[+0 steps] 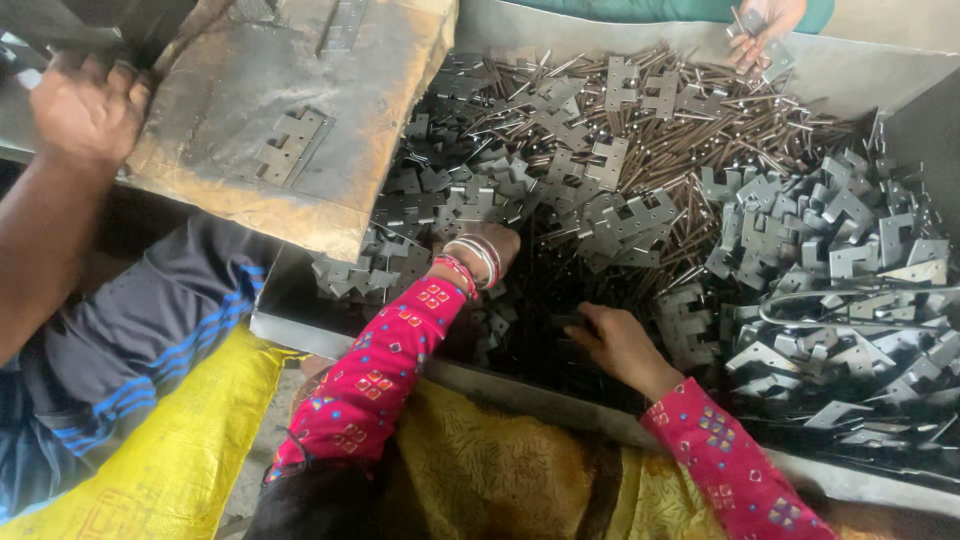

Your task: The person sits on the floor and repeatedly picks metal plates and pins from a large bin, inserts the pins into the plates, and places the assembled units into a tray. The task continues throughout the clip with the same repetitive assembly motion.

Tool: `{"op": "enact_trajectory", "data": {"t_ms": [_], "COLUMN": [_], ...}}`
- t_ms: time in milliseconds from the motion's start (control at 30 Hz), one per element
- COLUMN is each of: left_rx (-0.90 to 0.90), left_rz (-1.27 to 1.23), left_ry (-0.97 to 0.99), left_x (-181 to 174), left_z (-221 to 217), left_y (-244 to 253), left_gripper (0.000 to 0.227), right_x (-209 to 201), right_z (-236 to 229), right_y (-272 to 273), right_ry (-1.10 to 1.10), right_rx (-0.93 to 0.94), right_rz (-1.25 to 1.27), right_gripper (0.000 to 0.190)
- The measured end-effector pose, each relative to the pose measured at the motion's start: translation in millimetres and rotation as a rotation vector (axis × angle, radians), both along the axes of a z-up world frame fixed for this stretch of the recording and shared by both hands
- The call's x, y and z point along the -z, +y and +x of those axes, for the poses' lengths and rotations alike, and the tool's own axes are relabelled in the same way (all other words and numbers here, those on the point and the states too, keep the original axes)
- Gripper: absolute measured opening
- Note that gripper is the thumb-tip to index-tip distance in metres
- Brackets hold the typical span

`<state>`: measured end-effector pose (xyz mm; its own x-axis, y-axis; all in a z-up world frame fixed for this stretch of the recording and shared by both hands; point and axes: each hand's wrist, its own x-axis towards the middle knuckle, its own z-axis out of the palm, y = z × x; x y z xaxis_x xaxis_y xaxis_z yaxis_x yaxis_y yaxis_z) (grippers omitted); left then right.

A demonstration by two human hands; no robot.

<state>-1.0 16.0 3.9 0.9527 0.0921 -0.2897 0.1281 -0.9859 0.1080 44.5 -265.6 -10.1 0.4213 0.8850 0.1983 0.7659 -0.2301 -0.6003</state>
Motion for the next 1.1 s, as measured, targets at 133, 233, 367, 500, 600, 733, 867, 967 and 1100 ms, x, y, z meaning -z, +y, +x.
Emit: {"op": "enact_trajectory", "data": {"t_ms": [133, 233, 367, 500, 600, 733, 867, 967, 1100], "left_rx": [-0.012, 0.129, 0.148, 0.032, -0.086, -0.313, -0.435, -0.305, -0.415], "left_rz": [-0.098, -0.295, -0.464, -0.639, -0.928, -1.468, -1.659, -1.601, -1.691], "left_ry": [0.059, 0.016, -0.209, -0.448, -0.480, -0.240, -0.285, -0.415, -0.450], "left_x": [5.5, 12.8, 14.0, 6.4, -0.8, -7.6, -2.0, 6.8, 12.6], "left_z": [4.1, 11.1, 19.1, 20.6, 16.7, 19.9, 23.2, 26.3, 23.6], "left_y": [4.1, 6.0, 11.8, 10.7, 9.9, 11.9, 15.4, 15.4, 21.0], "left_gripper": [0.015, 0.016, 0.017, 0.017, 0.018, 0.025, 0.026, 0.028, 0.033], "right_x": [-6.4, -14.6, -34.8, -51.7, -59.0, -60.7, -40.3, -13.5, 15.2], "right_z": [7.1, 11.2, 22.1, 28.8, 32.0, 37.3, 28.8, 15.1, -6.7], "right_y": [-9.7, -17.6, -31.4, -47.6, -54.8, -57.1, -38.6, -9.4, 14.2], "right_ry": [-0.058, 0.464, 0.894, 1.116, 1.028, 1.178, 1.034, 0.326, -0.500], "right_rx": [0.087, 0.217, 0.216, 0.304, 0.286, 0.314, 0.309, 0.077, -0.117], "right_rz": [-0.069, -0.155, 0.390, 0.822, 1.004, 1.047, 0.619, 0.061, -0.398], "right_gripper": [0.024, 0.021, 0.019, 0.017, 0.015, 0.015, 0.021, 0.023, 0.022]}}
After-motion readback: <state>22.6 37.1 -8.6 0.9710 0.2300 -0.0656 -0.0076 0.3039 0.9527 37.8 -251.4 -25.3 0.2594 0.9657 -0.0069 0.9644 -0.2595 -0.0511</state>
